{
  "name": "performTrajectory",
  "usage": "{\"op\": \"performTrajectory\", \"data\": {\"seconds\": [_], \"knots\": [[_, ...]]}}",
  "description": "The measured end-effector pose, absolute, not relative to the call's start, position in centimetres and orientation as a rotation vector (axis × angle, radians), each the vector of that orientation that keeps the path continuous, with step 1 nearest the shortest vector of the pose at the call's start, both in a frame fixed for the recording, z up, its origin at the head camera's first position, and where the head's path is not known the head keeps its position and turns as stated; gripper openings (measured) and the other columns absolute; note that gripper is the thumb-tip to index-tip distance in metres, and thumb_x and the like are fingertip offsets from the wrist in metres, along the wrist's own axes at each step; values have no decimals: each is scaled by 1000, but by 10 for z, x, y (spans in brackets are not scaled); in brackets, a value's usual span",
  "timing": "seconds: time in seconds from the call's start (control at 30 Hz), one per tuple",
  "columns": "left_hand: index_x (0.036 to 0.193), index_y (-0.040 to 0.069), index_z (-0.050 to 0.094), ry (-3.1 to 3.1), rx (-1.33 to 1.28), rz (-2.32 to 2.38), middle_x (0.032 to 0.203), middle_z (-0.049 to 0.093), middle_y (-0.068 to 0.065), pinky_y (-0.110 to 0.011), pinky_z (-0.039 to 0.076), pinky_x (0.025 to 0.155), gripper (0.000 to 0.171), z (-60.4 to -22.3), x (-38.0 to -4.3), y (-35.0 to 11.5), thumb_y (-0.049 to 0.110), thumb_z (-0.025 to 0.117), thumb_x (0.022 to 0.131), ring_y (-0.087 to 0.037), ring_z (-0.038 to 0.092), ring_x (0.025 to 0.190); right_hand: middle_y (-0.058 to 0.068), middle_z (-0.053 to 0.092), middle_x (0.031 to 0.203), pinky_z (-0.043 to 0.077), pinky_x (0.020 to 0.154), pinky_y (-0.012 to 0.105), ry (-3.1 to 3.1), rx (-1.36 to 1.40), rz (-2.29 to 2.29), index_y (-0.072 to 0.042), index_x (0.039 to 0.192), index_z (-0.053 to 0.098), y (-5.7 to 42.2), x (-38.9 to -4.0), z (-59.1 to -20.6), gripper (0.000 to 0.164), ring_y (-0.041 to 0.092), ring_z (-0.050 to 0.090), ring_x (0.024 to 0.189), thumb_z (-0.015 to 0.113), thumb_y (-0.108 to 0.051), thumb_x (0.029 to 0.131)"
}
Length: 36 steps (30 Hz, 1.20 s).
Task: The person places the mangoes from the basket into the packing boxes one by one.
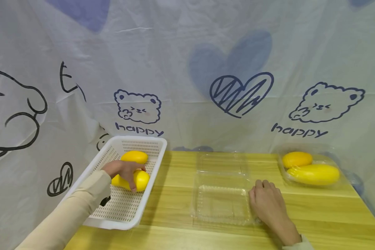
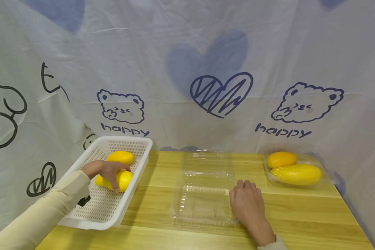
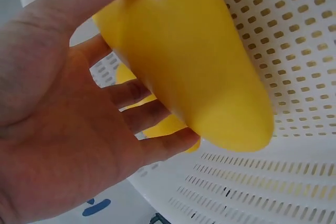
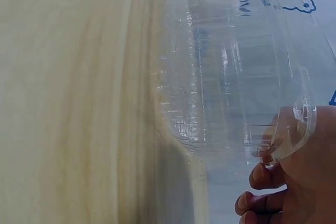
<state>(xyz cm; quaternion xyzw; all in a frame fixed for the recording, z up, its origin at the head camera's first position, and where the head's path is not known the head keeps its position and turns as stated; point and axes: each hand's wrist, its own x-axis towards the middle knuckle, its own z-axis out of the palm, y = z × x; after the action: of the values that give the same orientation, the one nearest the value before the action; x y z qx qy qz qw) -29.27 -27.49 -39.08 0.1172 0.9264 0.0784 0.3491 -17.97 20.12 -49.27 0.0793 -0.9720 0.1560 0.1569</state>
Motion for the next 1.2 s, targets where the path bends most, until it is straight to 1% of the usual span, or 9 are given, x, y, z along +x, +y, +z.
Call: {"op": "performTrajectory", "data": {"seconds": [0.23,0.4,0.47,0.63,0.77,0.97,1.07,1.13,1.2], "knots": [[152,13,45,2415,255,219,156,37,-25,-66,32,112,94,-383,-291,-282,35,93,74,-45,37,140,9,49,77,43,64,44,-2823,226,485,-6,80,50,200,-181,-489,23,29,49,73,46,-14,101],[156,11,40,2429,239,212,159,32,-27,-67,29,113,102,-369,-291,-283,46,91,74,-47,33,142,9,50,76,44,64,45,-2824,218,488,-5,80,50,202,-182,-490,23,28,49,70,46,-13,101],[156,10,39,2436,229,218,158,33,-28,-67,30,113,104,-365,-291,-284,49,89,74,-47,34,141,8,48,75,44,63,45,-2811,222,492,-5,79,49,202,-182,-491,23,27,48,69,47,-12,101],[153,9,42,2472,251,320,151,41,-28,-66,34,110,99,-358,-291,-290,51,88,75,-45,43,133,7,45,72,42,61,43,-2769,234,489,-6,76,47,202,-184,-489,24,27,46,67,48,-12,99],[150,9,43,2481,276,413,145,47,-28,-64,39,106,94,-348,-287,-291,50,87,78,-44,48,127,8,48,74,43,63,45,-2763,235,485,-5,76,49,202,-184,-487,23,28,48,68,48,-12,99],[150,6,43,2503,352,476,142,49,-26,-63,41,104,93,-330,-278,-287,50,85,80,-41,49,124,9,50,76,44,65,47,-2777,235,496,-4,78,51,202,-185,-487,23,30,50,71,48,-12,99],[146,6,47,2533,434,522,135,54,-21,-58,44,100,84,-325,-275,-284,47,83,82,-37,52,117,10,50,76,44,65,47,-2778,230,502,-4,78,51,202,-183,-487,23,30,50,72,49,-12,99],[143,7,49,2560,462,552,131,57,-18,-52,47,95,80,-322,-272,-281,46,83,83,-33,54,112,10,49,76,45,64,47,-2778,226,507,-4,77,51,202,-182,-488,23,30,50,71,49,-12,99],[141,9,50,2580,463,598,126,58,-15,-46,50,86,75,-320,-268,-278,45,82,83,-29,56,104,10,49,75,45,64,48,-2778,225,512,-4,77,51,202,-181,-489,24,30,50,71,50,-12,99]]}}
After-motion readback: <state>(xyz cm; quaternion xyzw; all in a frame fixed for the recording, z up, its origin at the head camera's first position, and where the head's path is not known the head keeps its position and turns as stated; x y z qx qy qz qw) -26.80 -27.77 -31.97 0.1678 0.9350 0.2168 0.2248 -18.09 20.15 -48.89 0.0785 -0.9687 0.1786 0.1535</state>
